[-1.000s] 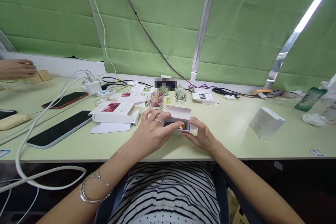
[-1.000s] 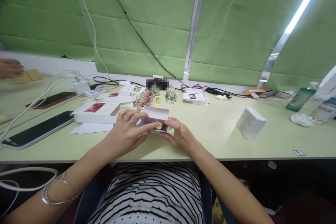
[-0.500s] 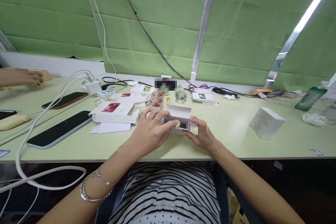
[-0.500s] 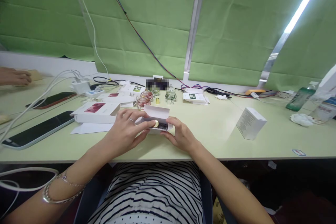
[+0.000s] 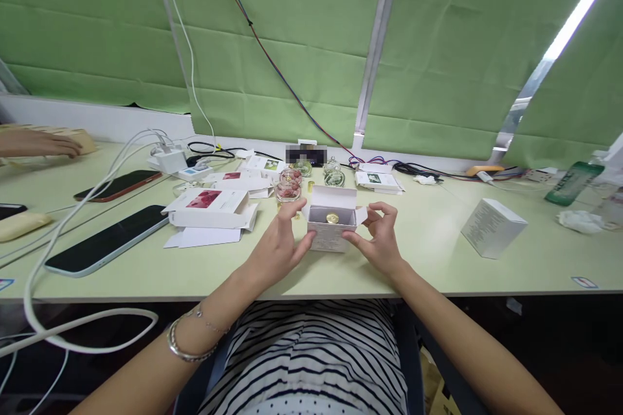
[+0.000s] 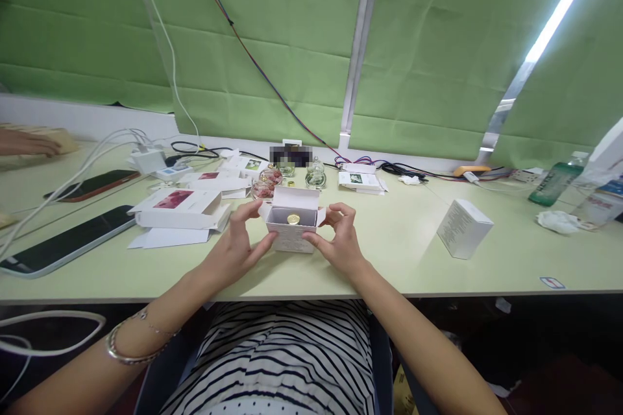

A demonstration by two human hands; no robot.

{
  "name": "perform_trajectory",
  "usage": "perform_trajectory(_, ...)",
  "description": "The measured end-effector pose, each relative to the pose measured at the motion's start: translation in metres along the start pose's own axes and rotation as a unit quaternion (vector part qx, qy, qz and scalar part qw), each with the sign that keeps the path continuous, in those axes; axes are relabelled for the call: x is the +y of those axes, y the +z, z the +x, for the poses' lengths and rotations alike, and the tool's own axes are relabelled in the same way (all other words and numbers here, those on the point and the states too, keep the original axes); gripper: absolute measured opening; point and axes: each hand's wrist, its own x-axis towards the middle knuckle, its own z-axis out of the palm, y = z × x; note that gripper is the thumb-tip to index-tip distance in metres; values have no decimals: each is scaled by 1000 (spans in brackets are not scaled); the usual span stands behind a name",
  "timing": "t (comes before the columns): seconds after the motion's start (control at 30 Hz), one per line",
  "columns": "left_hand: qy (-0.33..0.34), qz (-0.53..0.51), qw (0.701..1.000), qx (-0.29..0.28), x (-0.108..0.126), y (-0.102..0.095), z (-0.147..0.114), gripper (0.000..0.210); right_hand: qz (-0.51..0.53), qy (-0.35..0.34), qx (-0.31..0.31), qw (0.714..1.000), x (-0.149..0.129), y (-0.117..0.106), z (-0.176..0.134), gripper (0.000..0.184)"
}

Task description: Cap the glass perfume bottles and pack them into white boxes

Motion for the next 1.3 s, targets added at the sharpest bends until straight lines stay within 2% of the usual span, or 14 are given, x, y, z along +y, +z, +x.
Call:
perform_trajectory(0.2,-26,-17,999,-35,-1,4,-4,61,-3,46,26,999,3,-3,0,50)
perform_trajectory(0.37,-57,-55,994,-77,0,1,0,58,16,94,-5,995,4,-7,4,35)
perform_trajectory(0.5,-86,-70,985,-132,2,0,1,50,36,115,-14,993,6,-8,6,34)
perform_trajectory(0.63,-104,-91,978,-155,4,-1,0,51,49,130,-26,990,7,-7,6,34)
perform_trajectory(0.73,-156,-115,962,-194,3,0,-1,59,67,137,-32,988,8,-9,9,34)
perform_trajectory(0.83,-205,-123,932,-274,2,2,-4,61,86,156,-38,983,9,-12,12,36)
perform_trajectory(0.93,-184,-123,920,-323,2,4,-5,55,91,181,-42,978,11,-15,14,37)
perform_trajectory(1.07,-160,-117,924,-328,4,5,-6,50,85,181,-38,979,11,-14,12,38)
perform_trajectory(1.23,-157,-101,925,-332,4,6,-6,48,63,141,14,988,6,-10,9,55)
perform_trajectory(1.3,-155,-95,926,-331,4,6,-7,48,55,137,1,989,5,-11,8,53)
